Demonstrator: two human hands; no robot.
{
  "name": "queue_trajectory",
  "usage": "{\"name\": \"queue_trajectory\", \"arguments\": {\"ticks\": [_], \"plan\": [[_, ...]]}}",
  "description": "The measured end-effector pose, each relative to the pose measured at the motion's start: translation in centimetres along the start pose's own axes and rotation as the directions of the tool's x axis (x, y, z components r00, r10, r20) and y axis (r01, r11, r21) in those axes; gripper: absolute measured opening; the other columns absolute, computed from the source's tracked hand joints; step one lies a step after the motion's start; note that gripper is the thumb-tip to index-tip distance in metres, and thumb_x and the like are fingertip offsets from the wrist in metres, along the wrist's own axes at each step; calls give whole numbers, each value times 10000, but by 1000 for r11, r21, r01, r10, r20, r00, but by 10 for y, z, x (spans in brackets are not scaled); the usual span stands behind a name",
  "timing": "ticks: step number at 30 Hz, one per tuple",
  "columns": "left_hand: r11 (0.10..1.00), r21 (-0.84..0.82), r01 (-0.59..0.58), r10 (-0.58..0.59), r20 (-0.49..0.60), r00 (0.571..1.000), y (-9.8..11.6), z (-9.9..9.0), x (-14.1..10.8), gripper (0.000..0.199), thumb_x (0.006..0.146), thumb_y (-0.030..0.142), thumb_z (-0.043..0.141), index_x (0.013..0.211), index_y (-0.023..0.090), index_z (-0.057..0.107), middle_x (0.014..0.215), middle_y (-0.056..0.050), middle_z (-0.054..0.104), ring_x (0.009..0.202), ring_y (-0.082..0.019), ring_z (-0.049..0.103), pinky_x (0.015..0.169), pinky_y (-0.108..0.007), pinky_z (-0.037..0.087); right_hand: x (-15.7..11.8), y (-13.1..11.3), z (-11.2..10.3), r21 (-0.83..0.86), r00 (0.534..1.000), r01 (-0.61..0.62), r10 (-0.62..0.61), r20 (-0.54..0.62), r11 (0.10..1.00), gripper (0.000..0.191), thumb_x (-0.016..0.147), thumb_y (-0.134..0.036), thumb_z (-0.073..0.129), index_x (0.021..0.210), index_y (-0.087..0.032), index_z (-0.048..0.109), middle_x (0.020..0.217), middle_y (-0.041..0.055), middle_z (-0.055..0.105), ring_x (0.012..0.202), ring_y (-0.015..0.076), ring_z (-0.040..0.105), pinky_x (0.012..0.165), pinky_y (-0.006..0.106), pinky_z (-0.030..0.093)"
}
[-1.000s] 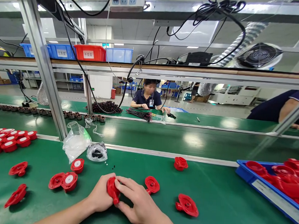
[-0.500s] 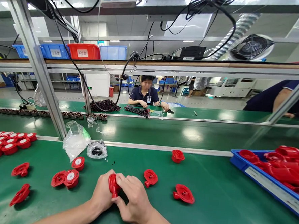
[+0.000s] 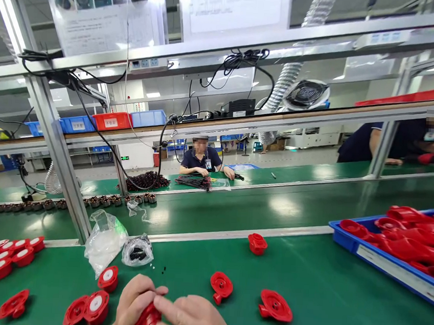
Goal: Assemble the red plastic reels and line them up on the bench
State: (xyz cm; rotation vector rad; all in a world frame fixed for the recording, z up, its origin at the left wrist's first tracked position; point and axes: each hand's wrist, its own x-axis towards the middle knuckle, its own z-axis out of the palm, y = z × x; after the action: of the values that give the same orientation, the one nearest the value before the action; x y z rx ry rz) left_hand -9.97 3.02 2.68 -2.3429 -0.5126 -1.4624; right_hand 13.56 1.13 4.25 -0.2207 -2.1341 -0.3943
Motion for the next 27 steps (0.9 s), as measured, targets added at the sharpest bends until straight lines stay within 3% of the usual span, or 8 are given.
{"name": "queue_trajectory", "arguments": {"ticks": [5,7,10,13,15,21,24,27], "plan": [[1000,-24,17,-19,-103,995,-3,0,9,286,870,-27,655,1064,181,623,863,-37,611,753,-153,578,698,-295,556,-9,44,-21,-127,904,-426,426,-29,896,171,1015,-258,534,1063,-183,680,911,89,755,810,217,700,704,329,537],[993,-48,111,-114,-65,991,-5,-1,11,270,890,-22,625,1055,191,619,894,-39,599,797,-158,589,772,-315,571,-16,59,-31,-275,709,-654,698,102,705,235,1026,-342,525,1003,-183,696,928,97,730,869,250,698,725,352,531],[954,-79,290,-284,78,956,-5,4,11,282,863,-29,577,999,215,616,893,-21,590,796,-165,590,785,-311,559,-21,65,-42,-474,290,-793,921,260,384,422,1011,-529,502,1028,-151,689,997,149,693,944,333,691,759,415,525],[776,-39,630,-595,286,751,4,16,8,524,703,-67,536,1136,223,588,1024,-42,637,907,-203,636,857,-337,561,-22,59,-43,-504,76,-820,924,375,272,544,952,-624,544,1105,-115,661,1046,189,661,958,384,688,777,445,508],[691,9,723,-654,434,619,14,22,6,714,656,-67,518,1312,214,533,1228,-91,632,1127,-248,623,1047,-410,511,-24,55,-38,-479,59,-835,910,410,270,487,904,-559,633,1100,-114,654,1047,190,652,963,398,683,794,450,491],[768,190,611,-546,693,471,25,7,22,746,714,-41,513,1415,213,533,1446,-122,529,1354,-251,494,1199,-393,389,-32,67,-23,-345,158,-883,894,420,318,236,803,-208,678,1033,-169,643,999,116,646,938,324,654,823,415,457],[709,538,456,-705,542,457,7,-16,33,730,824,15,515,1525,207,438,1563,-165,417,1440,-315,411,1199,-477,360,-33,77,-17,-165,201,-945,900,387,282,323,827,-178,629,1147,-208,598,1042,65,656,923,222,645,808,330,487],[396,881,259,-873,274,405,-14,-43,38,641,875,77,556,1507,148,476,1510,-266,453,1381,-448,460,1136,-643,326,-32,84,-11,329,112,-944,924,367,-16,487,801,-241,727,1250,-214,539,900,7,662,682,143,606,587,247,478]]}}
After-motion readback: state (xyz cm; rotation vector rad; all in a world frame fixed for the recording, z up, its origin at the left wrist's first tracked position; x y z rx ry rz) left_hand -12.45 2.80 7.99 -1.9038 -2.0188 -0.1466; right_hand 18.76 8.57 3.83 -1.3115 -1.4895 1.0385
